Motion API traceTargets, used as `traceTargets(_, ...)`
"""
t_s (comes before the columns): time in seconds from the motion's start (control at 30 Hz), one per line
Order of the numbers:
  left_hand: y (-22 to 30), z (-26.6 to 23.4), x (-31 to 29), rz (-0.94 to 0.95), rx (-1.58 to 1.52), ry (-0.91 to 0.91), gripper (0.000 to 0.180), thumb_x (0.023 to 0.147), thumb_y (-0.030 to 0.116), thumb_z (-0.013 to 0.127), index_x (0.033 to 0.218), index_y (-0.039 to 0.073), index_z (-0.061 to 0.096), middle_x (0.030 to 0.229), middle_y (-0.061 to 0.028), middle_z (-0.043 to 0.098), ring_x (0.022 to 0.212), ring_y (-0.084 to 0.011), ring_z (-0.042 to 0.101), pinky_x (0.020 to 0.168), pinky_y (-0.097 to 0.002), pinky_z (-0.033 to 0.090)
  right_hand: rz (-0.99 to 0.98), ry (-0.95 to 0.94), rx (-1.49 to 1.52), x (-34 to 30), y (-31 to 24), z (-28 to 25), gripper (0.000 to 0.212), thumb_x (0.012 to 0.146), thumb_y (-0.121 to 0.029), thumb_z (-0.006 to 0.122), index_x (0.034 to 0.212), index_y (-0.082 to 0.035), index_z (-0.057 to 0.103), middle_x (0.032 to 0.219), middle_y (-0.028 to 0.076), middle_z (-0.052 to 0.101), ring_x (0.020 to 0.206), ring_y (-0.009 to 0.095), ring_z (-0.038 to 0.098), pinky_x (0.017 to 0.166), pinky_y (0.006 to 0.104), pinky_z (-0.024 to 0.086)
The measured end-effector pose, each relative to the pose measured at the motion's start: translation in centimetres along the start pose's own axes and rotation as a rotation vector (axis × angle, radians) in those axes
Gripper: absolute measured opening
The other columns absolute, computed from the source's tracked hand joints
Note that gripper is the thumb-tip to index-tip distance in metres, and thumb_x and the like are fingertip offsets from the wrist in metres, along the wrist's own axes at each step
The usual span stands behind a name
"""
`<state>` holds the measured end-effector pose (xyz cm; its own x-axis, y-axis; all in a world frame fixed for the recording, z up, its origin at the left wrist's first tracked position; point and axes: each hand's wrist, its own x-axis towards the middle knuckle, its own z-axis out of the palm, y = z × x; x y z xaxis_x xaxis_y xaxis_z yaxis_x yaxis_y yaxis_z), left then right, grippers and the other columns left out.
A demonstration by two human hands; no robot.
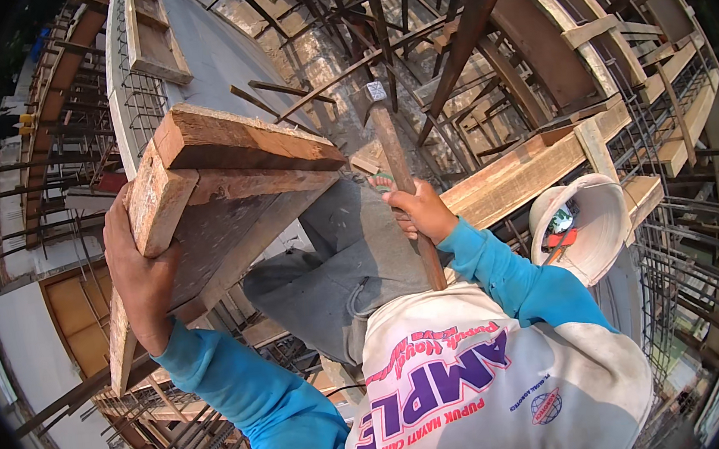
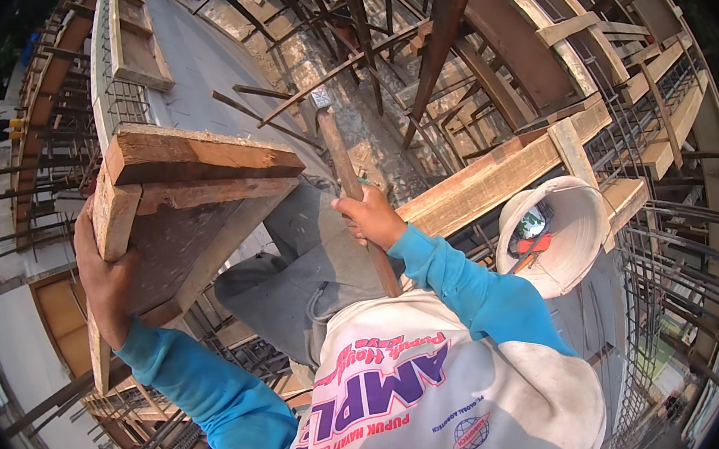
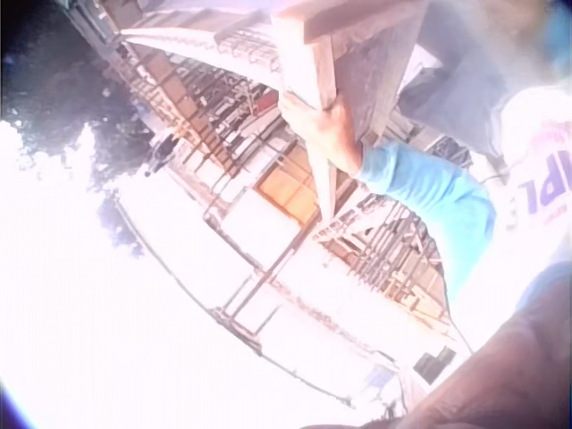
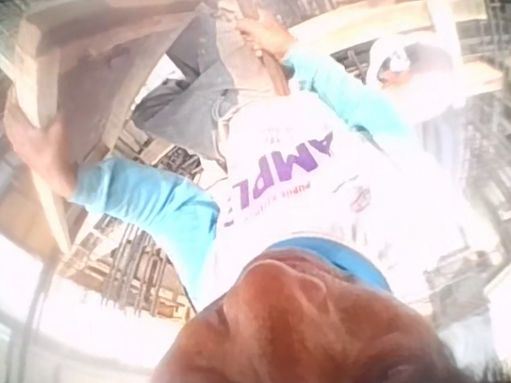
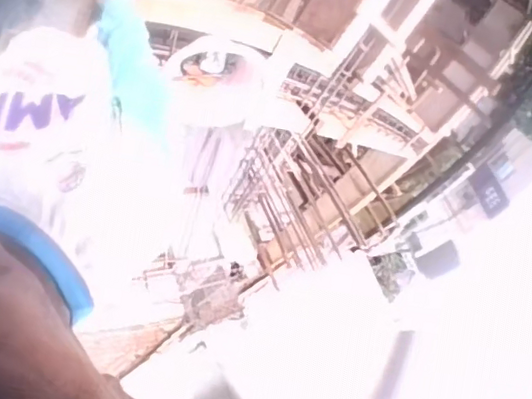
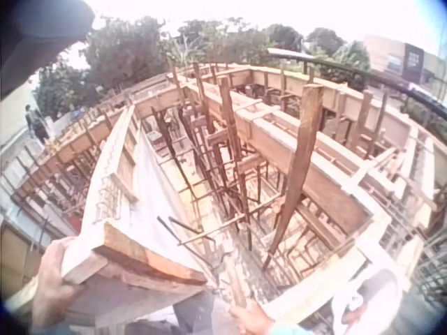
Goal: The person hammers a piece of wood onto a larger formwork assembly using a hammer. They position the board and drive a nail into it to secure the structure.
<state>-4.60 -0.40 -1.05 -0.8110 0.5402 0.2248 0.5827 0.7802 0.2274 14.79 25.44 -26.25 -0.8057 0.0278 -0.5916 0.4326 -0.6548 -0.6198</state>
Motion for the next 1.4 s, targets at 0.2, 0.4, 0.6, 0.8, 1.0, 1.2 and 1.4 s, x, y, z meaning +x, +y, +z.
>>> traceTargets(0.2,0.0,0.3,-0.1,0.000,0.009,0.013,0.079,0.056,-0.002,0.066,0.133,0.005,0.053,0.127,-0.0150,0.059,0.120,-0.0376,0.055,0.106,-0.0419,0.041,-0.686,-0.166,-0.104,-2.8,-6.3,5.1,0.020,0.096,-0.023,0.065,0.093,-0.007,0.054,0.061,-0.002,0.047,0.046,0.008,0.042,0.042,0.0274,0.034)
traceTargets(0.4,0.2,0.1,0.1,-0.026,-0.018,-0.010,0.078,0.057,-0.003,0.065,0.134,0.004,0.053,0.127,-0.0152,0.059,0.120,-0.0364,0.056,0.106,-0.0413,0.041,-0.032,-0.101,-0.206,0.0,-0.2,4.3,0.021,0.094,-0.022,0.067,0.095,-0.003,0.057,0.065,0.000,0.050,0.055,0.010,0.048,0.051,0.0291,0.039)
traceTargets(0.6,0.6,0.1,-0.3,-0.018,-0.002,0.001,0.077,0.058,-0.003,0.063,0.134,0.004,0.053,0.125,-0.0151,0.059,0.118,-0.0359,0.056,0.105,-0.0409,0.042,-0.674,-0.165,-0.506,-2.9,-6.3,6.1,0.021,0.094,-0.021,0.067,0.098,-0.002,0.059,0.066,0.000,0.050,0.061,0.012,0.050,0.057,0.0322,0.042)
traceTargets(0.8,0.3,0.0,0.2,0.008,0.033,-0.014,0.075,0.060,-0.003,0.061,0.135,0.004,0.053,0.125,-0.0151,0.059,0.119,-0.0360,0.056,0.106,-0.0411,0.041,-0.770,0.068,-0.279,1.0,0.5,5.3,0.023,0.093,-0.023,0.067,0.093,-0.001,0.060,0.065,0.003,0.052,0.062,0.012,0.051,0.057,0.0335,0.042)
traceTargets(1.0,-0.4,0.3,-0.4,-0.024,0.008,-0.002,0.076,0.060,-0.004,0.062,0.135,0.006,0.053,0.126,-0.0150,0.059,0.120,-0.0361,0.056,0.107,-0.0416,0.041,-0.209,-0.078,-0.307,-0.9,-2.6,6.6,0.028,0.094,-0.026,0.067,0.086,-0.003,0.055,0.069,-0.002,0.051,0.066,0.009,0.048,0.060,0.0303,0.041)
traceTargets(1.2,0.6,0.4,0.4,-0.013,-0.007,0.012,0.076,0.059,-0.003,0.063,0.134,0.006,0.054,0.127,-0.0149,0.059,0.120,-0.0357,0.056,0.107,-0.0417,0.041,-0.589,-0.094,-0.193,-2.9,-4.3,6.6,0.027,0.095,-0.026,0.067,0.086,-0.005,0.054,0.069,-0.002,0.046,0.065,0.009,0.042,0.059,0.0297,0.037)
traceTargets(1.4,0.0,0.1,0.1,-0.018,-0.036,0.002,0.078,0.058,-0.003,0.064,0.135,0.005,0.052,0.129,-0.0158,0.059,0.121,-0.0380,0.055,0.107,-0.0429,0.041,0.107,-0.081,-0.226,0.2,-0.5,5.5,0.027,0.093,-0.023,0.068,0.101,0.001,0.060,0.070,0.003,0.056,0.067,0.011,0.053,0.062,0.0341,0.046)
